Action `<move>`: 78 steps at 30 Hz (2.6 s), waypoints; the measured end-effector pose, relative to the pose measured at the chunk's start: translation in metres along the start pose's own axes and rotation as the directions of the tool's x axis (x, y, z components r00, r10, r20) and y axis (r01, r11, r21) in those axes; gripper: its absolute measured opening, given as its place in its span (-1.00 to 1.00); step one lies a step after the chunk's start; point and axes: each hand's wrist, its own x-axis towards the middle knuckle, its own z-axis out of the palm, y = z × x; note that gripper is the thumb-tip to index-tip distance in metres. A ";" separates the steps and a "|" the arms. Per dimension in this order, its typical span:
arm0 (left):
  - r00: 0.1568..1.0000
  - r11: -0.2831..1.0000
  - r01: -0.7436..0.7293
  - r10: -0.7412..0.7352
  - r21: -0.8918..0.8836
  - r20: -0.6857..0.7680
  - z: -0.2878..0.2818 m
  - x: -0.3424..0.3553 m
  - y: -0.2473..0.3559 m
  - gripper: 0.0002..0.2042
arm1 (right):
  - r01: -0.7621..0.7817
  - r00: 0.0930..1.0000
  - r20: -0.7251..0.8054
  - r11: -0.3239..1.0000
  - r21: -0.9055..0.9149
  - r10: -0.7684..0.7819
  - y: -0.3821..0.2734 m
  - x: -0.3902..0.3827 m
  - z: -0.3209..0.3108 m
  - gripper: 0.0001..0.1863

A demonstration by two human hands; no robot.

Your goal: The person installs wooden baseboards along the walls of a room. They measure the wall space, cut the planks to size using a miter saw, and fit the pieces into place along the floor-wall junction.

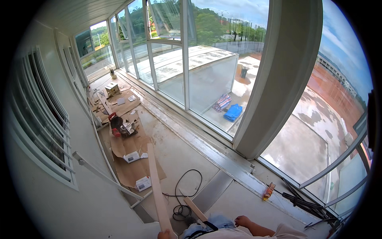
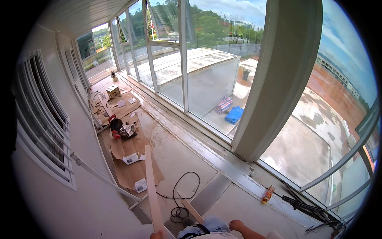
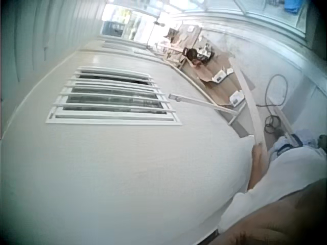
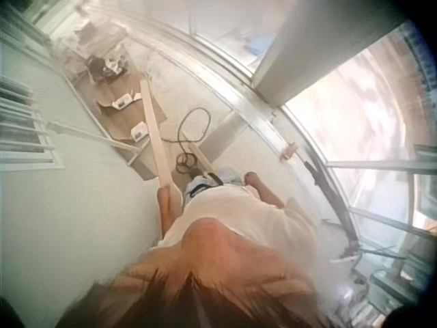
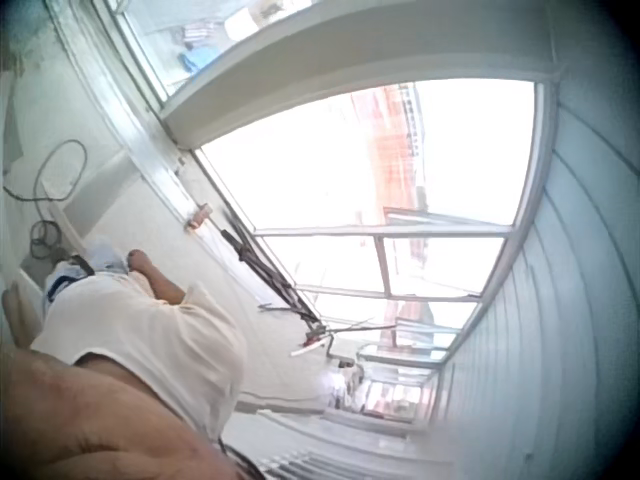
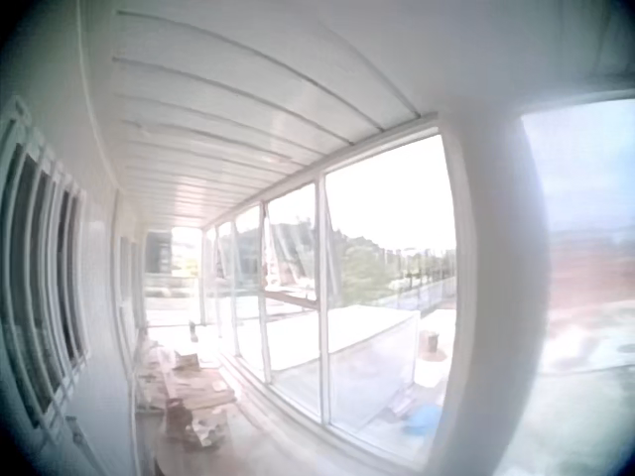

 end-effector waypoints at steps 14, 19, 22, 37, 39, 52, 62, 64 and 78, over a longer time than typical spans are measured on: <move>0.907 0.783 0.393 -0.244 0.482 -0.344 0.068 0.214 0.219 -0.45 | -0.448 0.884 0.071 0.793 0.413 0.462 -0.095 0.303 -0.233 -0.78; 0.923 0.785 0.374 -0.264 0.493 -0.280 0.101 0.279 0.294 -0.46 | 0.120 0.976 0.197 0.982 -0.147 -0.090 -0.090 0.455 -0.330 -0.86; 0.936 0.806 0.347 -0.267 0.479 -0.230 0.122 0.313 0.331 -0.46 | -0.215 0.963 -0.051 0.871 0.441 0.263 -0.200 0.521 -0.398 -0.88; 0.869 0.816 0.483 -0.404 0.318 -0.285 0.163 0.558 0.440 -0.62 | 0.104 0.993 0.045 0.988 0.117 -0.110 -0.569 0.869 -0.545 -0.76; 0.855 0.811 0.507 -0.431 0.292 -0.289 0.181 0.566 0.460 -0.69 | 0.007 0.989 0.148 0.999 0.054 -0.015 -0.588 0.892 -0.551 -0.77; 0.780 0.797 0.565 -0.431 0.215 -0.453 0.147 0.699 0.535 -0.86 | 0.154 0.913 0.404 0.865 -0.478 0.061 -0.830 1.115 -0.579 -0.79; 0.685 0.809 0.571 -0.376 0.140 -0.624 0.188 0.839 0.568 -0.87 | 0.800 0.583 0.790 -0.033 -0.599 -0.190 -1.169 1.322 -0.385 -0.66; 0.703 0.850 0.499 -0.285 0.167 -0.651 0.197 0.876 0.591 -0.83 | 0.829 0.523 0.824 -0.096 -0.551 -0.216 -1.208 1.333 -0.322 -0.65; 0.640 0.727 0.678 -0.507 0.113 -0.577 0.321 1.182 0.365 -0.84 | 0.709 -0.081 0.996 -0.702 0.074 0.023 -1.092 1.694 -0.001 -0.80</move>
